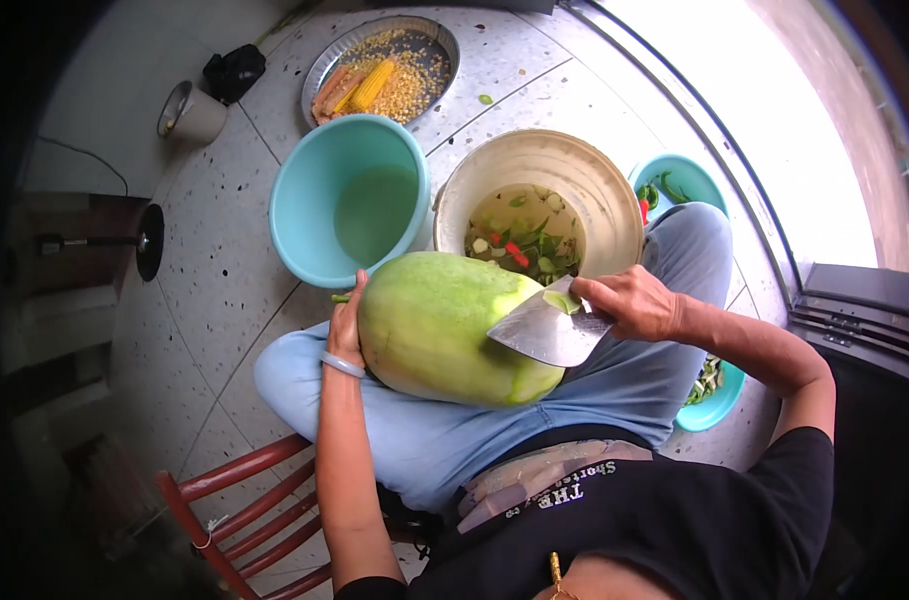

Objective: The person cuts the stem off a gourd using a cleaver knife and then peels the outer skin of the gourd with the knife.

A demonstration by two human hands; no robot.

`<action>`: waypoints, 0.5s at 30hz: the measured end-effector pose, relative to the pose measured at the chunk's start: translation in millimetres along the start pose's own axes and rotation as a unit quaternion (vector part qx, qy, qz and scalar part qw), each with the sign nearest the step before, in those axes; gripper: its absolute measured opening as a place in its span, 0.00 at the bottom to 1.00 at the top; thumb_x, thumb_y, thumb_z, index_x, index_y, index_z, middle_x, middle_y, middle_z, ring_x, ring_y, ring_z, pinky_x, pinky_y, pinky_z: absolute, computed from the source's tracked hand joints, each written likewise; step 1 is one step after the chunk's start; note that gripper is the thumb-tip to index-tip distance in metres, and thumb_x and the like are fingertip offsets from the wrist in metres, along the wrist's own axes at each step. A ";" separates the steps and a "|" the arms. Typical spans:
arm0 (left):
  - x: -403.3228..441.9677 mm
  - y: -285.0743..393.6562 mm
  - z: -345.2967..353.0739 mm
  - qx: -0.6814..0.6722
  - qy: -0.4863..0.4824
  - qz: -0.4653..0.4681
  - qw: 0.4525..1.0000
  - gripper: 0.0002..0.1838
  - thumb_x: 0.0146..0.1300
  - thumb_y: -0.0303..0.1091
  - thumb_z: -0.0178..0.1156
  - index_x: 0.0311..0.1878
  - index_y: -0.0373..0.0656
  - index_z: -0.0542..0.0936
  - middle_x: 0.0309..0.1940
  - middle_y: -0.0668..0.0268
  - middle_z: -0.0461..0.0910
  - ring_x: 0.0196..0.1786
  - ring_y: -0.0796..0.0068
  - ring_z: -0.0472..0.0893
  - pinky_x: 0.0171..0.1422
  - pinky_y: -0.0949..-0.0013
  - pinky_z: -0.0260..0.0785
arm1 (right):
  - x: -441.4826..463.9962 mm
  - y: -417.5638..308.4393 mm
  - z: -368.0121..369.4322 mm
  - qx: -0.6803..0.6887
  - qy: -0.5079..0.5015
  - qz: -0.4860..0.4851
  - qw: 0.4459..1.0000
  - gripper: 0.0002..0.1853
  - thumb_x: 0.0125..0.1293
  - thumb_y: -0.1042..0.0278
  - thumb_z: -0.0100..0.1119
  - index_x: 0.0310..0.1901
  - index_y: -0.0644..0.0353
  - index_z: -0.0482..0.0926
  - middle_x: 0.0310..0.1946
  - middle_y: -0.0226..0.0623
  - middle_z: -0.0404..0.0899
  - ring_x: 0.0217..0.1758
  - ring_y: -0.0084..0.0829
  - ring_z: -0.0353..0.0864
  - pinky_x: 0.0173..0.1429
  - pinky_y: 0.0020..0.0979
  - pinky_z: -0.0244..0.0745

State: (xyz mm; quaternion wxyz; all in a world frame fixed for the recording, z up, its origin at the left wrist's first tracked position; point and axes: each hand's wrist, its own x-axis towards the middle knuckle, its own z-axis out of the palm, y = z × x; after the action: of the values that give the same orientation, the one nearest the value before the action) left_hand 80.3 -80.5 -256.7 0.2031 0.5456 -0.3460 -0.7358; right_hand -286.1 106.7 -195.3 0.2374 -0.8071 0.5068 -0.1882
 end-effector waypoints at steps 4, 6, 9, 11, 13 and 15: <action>-4.7 6.1 7.1 -0.009 -0.013 0.010 1.000 0.30 0.70 0.57 0.56 0.49 0.32 0.80 0.42 0.62 0.83 0.42 0.75 0.81 0.46 0.72 0.75 | 2.0 -0.5 5.1 -0.044 -0.016 -0.018 0.999 0.26 0.52 0.71 0.62 0.53 0.59 0.66 0.25 0.40 0.76 0.23 0.47 0.80 0.24 0.43 0.75; -4.2 6.7 6.7 -0.016 -0.017 0.000 1.000 0.29 0.71 0.56 0.55 0.49 0.32 0.80 0.42 0.62 0.83 0.42 0.76 0.82 0.46 0.72 0.75 | 6.6 -3.2 4.7 -0.054 -0.024 -0.009 0.998 0.25 0.52 0.72 0.61 0.53 0.60 0.65 0.24 0.41 0.75 0.22 0.47 0.79 0.23 0.44 0.74; -6.7 9.1 10.6 -0.019 -0.014 -0.005 1.000 0.28 0.71 0.55 0.55 0.49 0.33 0.80 0.42 0.62 0.83 0.42 0.76 0.82 0.46 0.72 0.75 | 14.5 -3.4 8.7 -0.061 -0.021 -0.009 0.998 0.24 0.53 0.72 0.58 0.53 0.60 0.65 0.24 0.41 0.75 0.21 0.48 0.79 0.22 0.44 0.74; -7.1 9.4 10.3 -0.020 -0.013 -0.006 1.000 0.28 0.72 0.55 0.55 0.50 0.33 0.80 0.42 0.62 0.83 0.41 0.76 0.82 0.45 0.72 0.75 | 20.4 0.6 8.8 -0.062 -0.014 -0.020 0.998 0.24 0.54 0.73 0.57 0.53 0.59 0.65 0.24 0.41 0.75 0.21 0.48 0.79 0.22 0.44 0.74; -6.2 8.1 6.8 -0.016 -0.020 -0.011 1.000 0.28 0.71 0.55 0.55 0.50 0.33 0.80 0.41 0.62 0.83 0.41 0.76 0.82 0.45 0.72 0.75 | 23.8 3.2 9.2 -0.059 -0.002 -0.028 0.998 0.23 0.54 0.73 0.56 0.53 0.59 0.65 0.24 0.41 0.75 0.21 0.47 0.79 0.22 0.43 0.74; -7.2 10.1 8.9 -0.007 -0.019 -0.011 1.000 0.28 0.71 0.55 0.55 0.49 0.33 0.80 0.41 0.62 0.83 0.41 0.76 0.81 0.45 0.72 0.75 | 34.3 5.2 14.8 -0.049 0.004 -0.032 0.998 0.17 0.59 0.72 0.54 0.50 0.60 0.65 0.24 0.42 0.74 0.21 0.46 0.79 0.21 0.44 0.73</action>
State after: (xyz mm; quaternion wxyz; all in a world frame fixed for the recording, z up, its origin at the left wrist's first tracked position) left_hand 73.4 -80.0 -243.0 0.1920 0.5342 -0.3386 -0.7504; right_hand -267.6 76.6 -208.2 0.1890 -0.8326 0.4906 -0.1741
